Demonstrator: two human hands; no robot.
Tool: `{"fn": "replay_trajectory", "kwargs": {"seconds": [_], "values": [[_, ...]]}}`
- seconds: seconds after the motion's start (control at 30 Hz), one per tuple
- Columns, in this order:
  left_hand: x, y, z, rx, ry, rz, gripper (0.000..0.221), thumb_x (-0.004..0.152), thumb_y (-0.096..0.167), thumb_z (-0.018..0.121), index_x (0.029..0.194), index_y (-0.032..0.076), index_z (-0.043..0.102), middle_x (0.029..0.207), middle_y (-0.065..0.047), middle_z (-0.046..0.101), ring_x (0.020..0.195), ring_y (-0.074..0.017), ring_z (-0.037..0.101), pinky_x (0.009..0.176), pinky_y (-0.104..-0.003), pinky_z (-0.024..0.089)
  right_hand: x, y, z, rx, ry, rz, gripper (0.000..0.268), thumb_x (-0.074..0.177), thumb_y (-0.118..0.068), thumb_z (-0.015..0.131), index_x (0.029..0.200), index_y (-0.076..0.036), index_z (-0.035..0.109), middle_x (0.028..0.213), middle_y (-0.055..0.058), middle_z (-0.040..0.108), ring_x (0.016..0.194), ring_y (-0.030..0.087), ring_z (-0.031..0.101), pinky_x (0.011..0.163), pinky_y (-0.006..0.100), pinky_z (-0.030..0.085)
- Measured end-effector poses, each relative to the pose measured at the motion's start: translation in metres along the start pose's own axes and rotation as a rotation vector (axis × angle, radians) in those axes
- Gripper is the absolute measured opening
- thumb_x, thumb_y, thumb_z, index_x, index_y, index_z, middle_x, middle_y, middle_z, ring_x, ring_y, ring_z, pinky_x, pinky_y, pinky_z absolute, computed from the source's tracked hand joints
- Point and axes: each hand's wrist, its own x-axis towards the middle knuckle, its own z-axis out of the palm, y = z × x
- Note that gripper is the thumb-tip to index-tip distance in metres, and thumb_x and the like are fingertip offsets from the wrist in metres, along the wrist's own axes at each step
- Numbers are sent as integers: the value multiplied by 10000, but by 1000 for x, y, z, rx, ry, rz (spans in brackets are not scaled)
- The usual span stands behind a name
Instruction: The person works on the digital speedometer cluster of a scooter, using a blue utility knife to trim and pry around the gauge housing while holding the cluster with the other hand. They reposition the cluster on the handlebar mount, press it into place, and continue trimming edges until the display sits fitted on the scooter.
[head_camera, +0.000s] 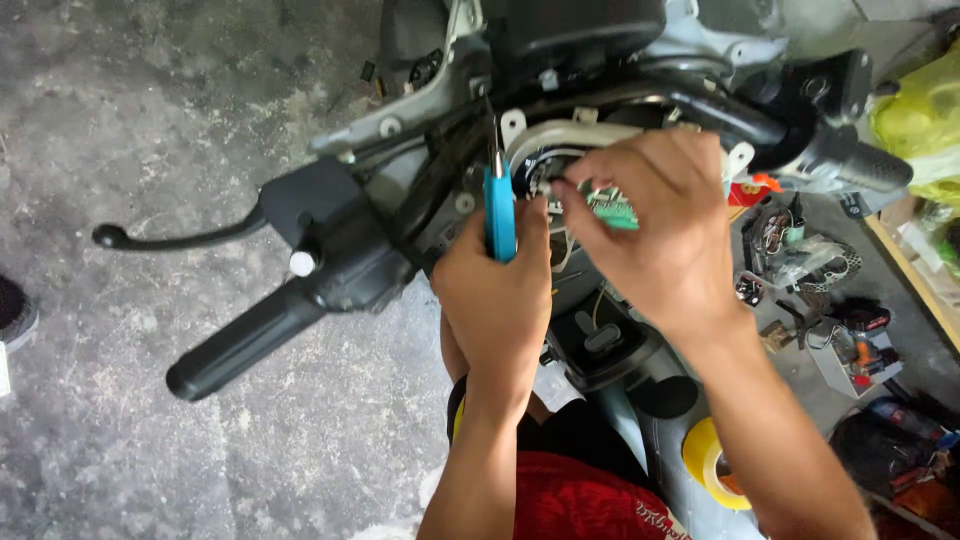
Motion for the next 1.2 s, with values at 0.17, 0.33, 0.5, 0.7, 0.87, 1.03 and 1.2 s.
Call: {"fn": "replay_trajectory", "kwargs": {"seconds": [0.17, 0.33, 0.5, 0.7, 0.87, 1.03, 1.2], "values": [[1, 15, -5, -95, -65, -122, 236, 900, 264, 744, 914, 29, 756, 583, -20, 646, 515, -75, 549, 487, -299, 452, 3, -7, -2, 12, 4, 64, 211, 913, -65, 869, 1050, -72, 708, 1033, 53, 674, 972, 268, 603, 908, 376, 445], [7, 18, -2, -142, -95, -218, 233, 891, 252, 754, 890, 19, 762, 580, -9, 650, 512, -54, 545, 475, -275, 443, 8, -11, -4, -1, 0, 119, 240, 900, -67, 869, 1075, -76, 706, 1053, 50, 669, 1030, 277, 608, 947, 384, 454], [12, 21, -2, -78, -80, -233, 215, 877, 241, 762, 851, 28, 764, 549, 19, 624, 499, -31, 504, 463, -266, 422, 12, -12, -5, -16, -42, 136, 266, 893, -39, 857, 1106, -83, 703, 1063, 33, 671, 1018, 262, 600, 953, 381, 444], [11, 26, -2, -15, -82, -233, 294, 900, 240, 784, 746, 0, 710, 509, 21, 539, 487, -32, 417, 426, -276, 350, 24, -18, -13, -8, -69, 160, 271, 881, 42, 790, 1111, -64, 693, 1073, 54, 670, 988, 265, 600, 938, 371, 448], [12, 31, -5, 20, -49, -189, 236, 902, 238, 775, 797, 32, 730, 498, 35, 502, 485, -20, 382, 415, -268, 316, 33, -18, -17, 31, -90, 141, 286, 820, 79, 758, 1073, -36, 690, 1127, 115, 640, 1052, 325, 592, 939, 415, 444], [11, 28, -6, -14, -49, -128, 207, 913, 225, 768, 838, 37, 724, 532, 48, 509, 520, -7, 383, 430, -259, 329, 42, -15, -20, 40, -131, 72, 326, 731, 96, 743, 1037, -4, 686, 1230, 187, 607, 1156, 392, 569, 970, 494, 413], [12, 29, -5, 64, -48, -79, 232, 919, 239, 777, 833, 33, 714, 532, 52, 507, 509, -19, 392, 444, -261, 347, 33, -4, -20, 207, -163, 128, 287, 866, 166, 659, 1100, 0, 654, 1361, 175, 585, 1260, 355, 581, 1035, 430, 482]]}}
